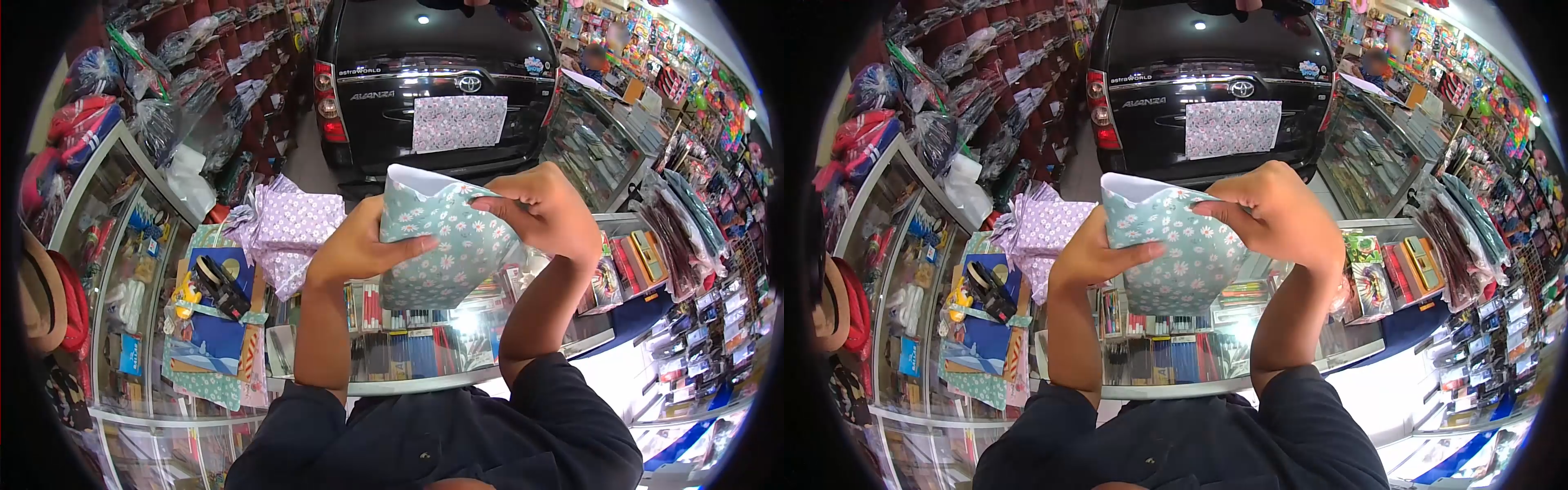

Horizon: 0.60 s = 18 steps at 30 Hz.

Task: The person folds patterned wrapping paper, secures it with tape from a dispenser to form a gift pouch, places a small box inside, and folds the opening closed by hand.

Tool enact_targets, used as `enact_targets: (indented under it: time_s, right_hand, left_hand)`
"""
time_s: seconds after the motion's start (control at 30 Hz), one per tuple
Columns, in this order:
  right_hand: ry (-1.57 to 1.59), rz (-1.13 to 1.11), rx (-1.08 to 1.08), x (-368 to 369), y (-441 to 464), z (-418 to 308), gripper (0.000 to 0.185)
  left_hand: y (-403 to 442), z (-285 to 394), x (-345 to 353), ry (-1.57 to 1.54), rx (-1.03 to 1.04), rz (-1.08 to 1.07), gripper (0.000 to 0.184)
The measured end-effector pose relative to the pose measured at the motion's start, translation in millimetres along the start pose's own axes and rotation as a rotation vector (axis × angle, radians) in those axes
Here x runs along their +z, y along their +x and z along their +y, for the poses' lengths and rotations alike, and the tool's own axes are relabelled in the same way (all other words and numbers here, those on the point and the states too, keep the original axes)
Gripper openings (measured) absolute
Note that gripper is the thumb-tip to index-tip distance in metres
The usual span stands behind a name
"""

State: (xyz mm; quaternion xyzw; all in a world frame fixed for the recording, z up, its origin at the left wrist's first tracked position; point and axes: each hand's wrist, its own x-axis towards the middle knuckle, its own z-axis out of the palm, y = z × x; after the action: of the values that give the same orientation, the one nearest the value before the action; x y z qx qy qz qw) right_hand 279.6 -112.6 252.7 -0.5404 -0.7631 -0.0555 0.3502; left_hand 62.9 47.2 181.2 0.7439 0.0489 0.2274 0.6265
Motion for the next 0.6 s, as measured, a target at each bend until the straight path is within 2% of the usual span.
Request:
enact_targets:
  time_s: [0.03, 0.13, 0.3, 0.4, 0.43, 0.47, 0.53, 0.6]
  right_hand:
    - [-0.017, -0.011, 0.028, 1.0, 1.1, 3.9, 0.019]
    - [0.003, 0.011, -0.002, 7.4, 1.8, 10.5, 0.021]
    - [0.076, 0.011, 0.071, 16.1, -16.1, 9.6, 0.021]
    - [0.130, 0.046, 0.130, 21.4, -20.5, 4.8, 0.020]
    - [0.168, 0.073, 0.167, 22.6, -20.3, 3.1, 0.020]
    - [0.170, 0.073, 0.168, 24.0, -19.7, 4.6, 0.020]
    - [0.129, 0.064, 0.153, 25.7, -18.0, 9.3, 0.020]
    - [0.072, 0.032, 0.150, 20.2, -15.2, 6.9, 0.020]
  left_hand:
    - [0.4, 1.1, 2.5, 0.054, -0.010, 0.033, 0.033]
    - [2.4, -3.4, -5.6, 0.174, -0.046, 0.000, 0.037]
    - [4.1, -20.2, -16.5, 0.224, 0.041, -0.052, 0.043]
    - [6.4, -17.8, -17.1, 0.155, 0.232, 0.047, 0.043]
    - [7.2, -22.4, -15.9, 0.168, 0.282, 0.092, 0.035]
    - [7.3, -21.8, -12.7, 0.169, 0.280, 0.093, 0.035]
    - [7.1, -16.7, -5.0, 0.180, 0.251, 0.228, 0.027]
    - [7.8, -12.0, -1.2, 0.215, 0.268, 0.234, 0.024]
